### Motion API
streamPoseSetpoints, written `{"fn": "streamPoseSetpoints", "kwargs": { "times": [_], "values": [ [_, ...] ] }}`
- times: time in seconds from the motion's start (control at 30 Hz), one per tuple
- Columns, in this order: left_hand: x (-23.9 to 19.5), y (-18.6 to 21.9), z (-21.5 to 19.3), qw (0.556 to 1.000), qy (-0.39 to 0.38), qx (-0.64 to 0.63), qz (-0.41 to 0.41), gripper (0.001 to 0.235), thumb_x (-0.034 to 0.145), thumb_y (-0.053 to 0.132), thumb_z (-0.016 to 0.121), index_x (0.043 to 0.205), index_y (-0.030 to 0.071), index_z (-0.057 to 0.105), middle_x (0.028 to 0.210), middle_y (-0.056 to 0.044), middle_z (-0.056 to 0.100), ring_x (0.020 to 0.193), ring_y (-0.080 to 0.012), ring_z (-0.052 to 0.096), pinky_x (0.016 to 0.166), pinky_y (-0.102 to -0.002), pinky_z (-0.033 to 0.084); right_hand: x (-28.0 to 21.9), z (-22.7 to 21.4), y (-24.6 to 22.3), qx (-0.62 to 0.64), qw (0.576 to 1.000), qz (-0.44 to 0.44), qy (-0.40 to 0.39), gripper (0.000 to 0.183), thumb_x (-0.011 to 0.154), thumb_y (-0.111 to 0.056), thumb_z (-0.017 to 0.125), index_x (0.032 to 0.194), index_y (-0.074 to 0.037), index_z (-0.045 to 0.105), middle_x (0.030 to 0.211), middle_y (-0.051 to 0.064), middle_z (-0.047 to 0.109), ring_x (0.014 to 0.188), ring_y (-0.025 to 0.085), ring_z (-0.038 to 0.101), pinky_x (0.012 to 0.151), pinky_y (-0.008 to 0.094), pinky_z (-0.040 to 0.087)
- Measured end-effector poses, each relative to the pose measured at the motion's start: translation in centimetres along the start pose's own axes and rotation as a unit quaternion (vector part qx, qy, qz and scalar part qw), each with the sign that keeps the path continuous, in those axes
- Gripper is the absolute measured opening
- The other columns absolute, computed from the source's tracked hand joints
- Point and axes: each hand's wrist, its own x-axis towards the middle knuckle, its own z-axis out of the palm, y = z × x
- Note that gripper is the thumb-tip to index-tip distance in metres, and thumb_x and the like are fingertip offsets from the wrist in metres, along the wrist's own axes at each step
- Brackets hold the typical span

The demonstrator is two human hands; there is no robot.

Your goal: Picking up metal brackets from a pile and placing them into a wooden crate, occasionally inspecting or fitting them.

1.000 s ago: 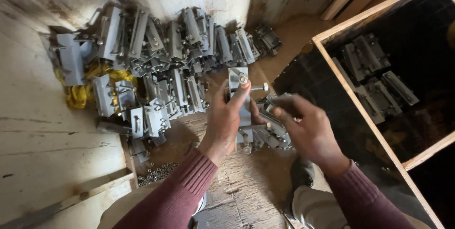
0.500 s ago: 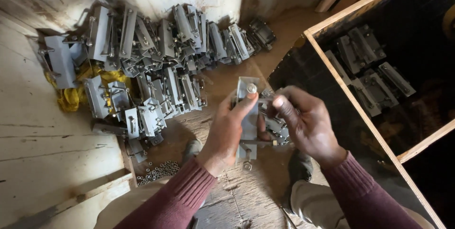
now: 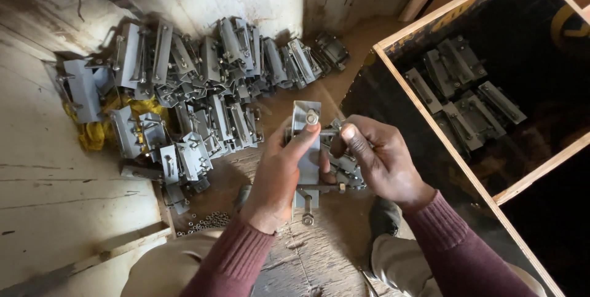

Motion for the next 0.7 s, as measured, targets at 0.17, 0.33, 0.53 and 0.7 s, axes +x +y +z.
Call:
{"fn": "streamPoseSetpoints", "kwargs": {
  "times": [0.17,0.33,0.53,0.7],
  "values": [
    [-0.2,-1.6,-1.0,0.998,0.005,-0.055,-0.004,0.041,0.098,0.037,0.059,0.107,-0.003,0.064,0.066,-0.021,0.065,0.059,-0.0285,0.068,0.064,-0.043,0.059,0.1,-0.5,-0.2,-0.007,1.000,-0.001,-0.011,0.018,0.092,-0.019,0.072,0.098,-0.002,0.071,0.071,0.013,0.070,0.062,0.022,0.068,0.065,0.038,0.059],
    [0.0,-3.0,-1.5,0.998,0.017,-0.056,0.013,0.034,0.097,0.032,0.063,0.098,-0.002,0.067,0.062,-0.021,0.064,0.064,-0.0322,0.069,0.078,-0.045,0.054,-0.5,-0.1,-0.1,-0.056,0.998,0.005,-0.013,0.021,0.091,-0.015,0.077,0.099,0.002,0.068,0.068,0.018,0.068,0.059,0.030,0.070,0.062,0.043,0.058],
    [0.6,-3.1,-0.4,0.994,0.017,-0.095,-0.051,0.042,0.093,0.038,0.064,0.108,-0.002,0.066,0.063,-0.025,0.063,0.063,-0.0359,0.072,0.072,-0.048,0.060,0.1,-0.2,-0.7,-0.061,0.994,0.087,-0.012,0.029,0.102,-0.031,0.060,0.088,-0.009,0.073,0.064,0.008,0.069,0.056,0.022,0.065,0.063,0.039,0.058],
    [0.7,-2.2,-0.2,0.991,0.091,0.020,-0.093,0.084,0.090,0.049,0.065,0.157,0.005,0.039,0.160,-0.030,0.030,0.150,-0.0454,0.026,0.120,-0.060,0.013,0.2,1.0,-0.7,-0.099,0.991,0.086,-0.013,0.024,0.100,-0.026,0.064,0.084,-0.009,0.071,0.062,0.011,0.069,0.056,0.032,0.070,0.060,0.041,0.057]
  ]
}}
